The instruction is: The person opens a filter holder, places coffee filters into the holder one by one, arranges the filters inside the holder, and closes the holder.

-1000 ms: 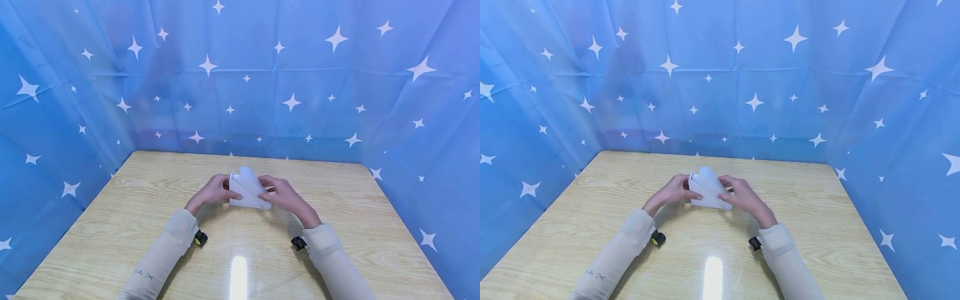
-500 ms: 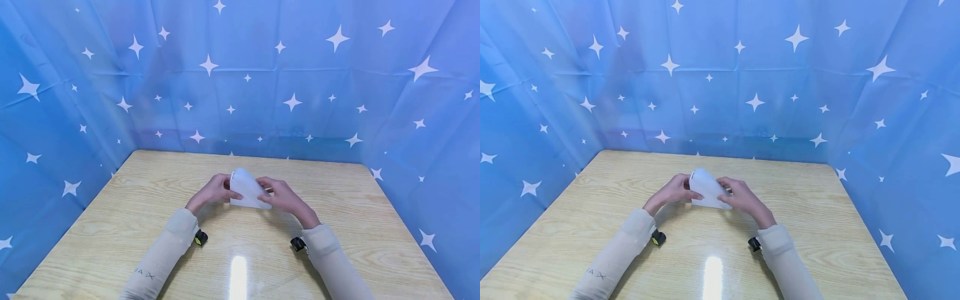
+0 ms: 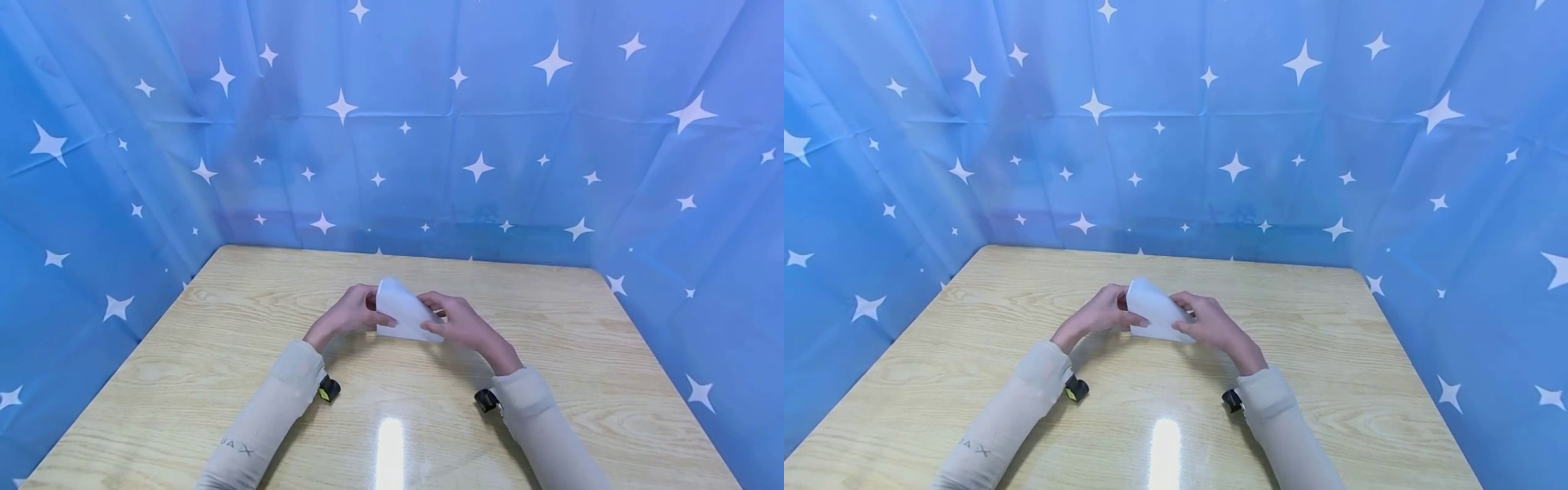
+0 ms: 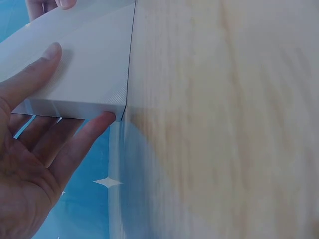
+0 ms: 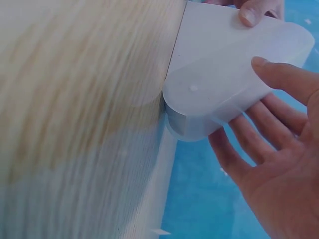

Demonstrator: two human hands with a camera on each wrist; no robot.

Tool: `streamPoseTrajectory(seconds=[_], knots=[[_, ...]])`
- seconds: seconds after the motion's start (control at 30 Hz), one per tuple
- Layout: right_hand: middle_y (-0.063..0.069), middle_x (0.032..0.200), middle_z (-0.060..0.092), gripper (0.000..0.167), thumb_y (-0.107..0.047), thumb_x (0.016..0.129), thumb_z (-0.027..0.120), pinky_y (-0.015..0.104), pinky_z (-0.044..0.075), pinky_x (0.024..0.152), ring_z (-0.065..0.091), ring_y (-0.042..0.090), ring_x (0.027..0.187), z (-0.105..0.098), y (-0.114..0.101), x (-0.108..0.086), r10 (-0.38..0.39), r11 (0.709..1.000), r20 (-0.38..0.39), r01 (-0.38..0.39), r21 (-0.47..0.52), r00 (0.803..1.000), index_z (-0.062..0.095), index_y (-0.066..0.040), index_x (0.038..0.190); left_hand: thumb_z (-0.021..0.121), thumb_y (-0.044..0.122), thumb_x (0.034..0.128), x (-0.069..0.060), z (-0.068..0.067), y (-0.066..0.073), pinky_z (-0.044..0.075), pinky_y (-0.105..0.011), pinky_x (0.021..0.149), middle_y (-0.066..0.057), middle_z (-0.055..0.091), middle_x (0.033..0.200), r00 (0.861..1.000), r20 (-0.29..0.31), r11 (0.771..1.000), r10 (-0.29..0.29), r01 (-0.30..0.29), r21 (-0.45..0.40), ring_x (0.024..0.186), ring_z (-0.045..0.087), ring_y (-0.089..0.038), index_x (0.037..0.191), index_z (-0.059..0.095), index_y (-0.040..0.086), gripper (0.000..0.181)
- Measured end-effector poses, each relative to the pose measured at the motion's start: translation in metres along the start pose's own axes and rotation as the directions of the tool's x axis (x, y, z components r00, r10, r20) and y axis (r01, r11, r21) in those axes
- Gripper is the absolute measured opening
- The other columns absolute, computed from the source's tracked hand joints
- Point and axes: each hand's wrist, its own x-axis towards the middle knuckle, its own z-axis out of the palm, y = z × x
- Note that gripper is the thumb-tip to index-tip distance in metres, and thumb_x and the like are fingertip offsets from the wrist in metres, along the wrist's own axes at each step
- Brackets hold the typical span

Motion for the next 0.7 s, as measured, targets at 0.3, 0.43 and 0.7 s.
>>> streamPoseTrajectory(seconds=[0.3,0.43,0.7], knots=[[0.017,0.139,0.066,0.049,-0.014,0.098,0.072,0.048,0.058,0.098,0.066,0.034,0.123,0.003,0.0,-0.003,0.009,1.0,-0.004,-0.009,0.005,1.0,0.057,-0.005,0.144,0.088,0.019,0.084,-0.002,-0.002,0.001,0.062,-0.041,0.073,-0.007,0.076,0.11,1.0,0.015,1.0,-0.022,0.022,-0.004,0.089,0.071,-0.019,0.125,0.07,0.013,0.046],[0.016,0.147,0.06,0.058,-0.028,0.1,0.071,0.053,0.053,0.105,0.061,0.035,0.131,-0.002,0.0,-0.005,0.021,1.0,0.017,-0.021,0.017,1.0,0.052,-0.006,0.149,0.09,0.021,0.0821,-0.004,-0.006,-0.002,0.062,-0.04,0.078,-0.008,0.074,0.115,0.997,0.055,0.999,-0.046,0.047,-0.018,0.095,0.07,-0.02,0.13,0.067,0.013,0.054],[0.02,0.161,0.044,0.058,-0.044,0.113,0.035,0.062,0.033,0.12,0.044,0.044,0.146,-0.04,0.01,-0.02,0.085,0.996,-0.131,-0.079,0.049,0.988,0.04,-0.007,0.158,0.084,0.017,0.087,-0.02,-0.048,-0.016,0.046,-0.054,0.113,-0.018,0.048,0.157,0.99,0.113,0.995,-0.088,0.081,0.065,0.141,0.052,-0.042,0.155,0.044,0.011,0.079]])
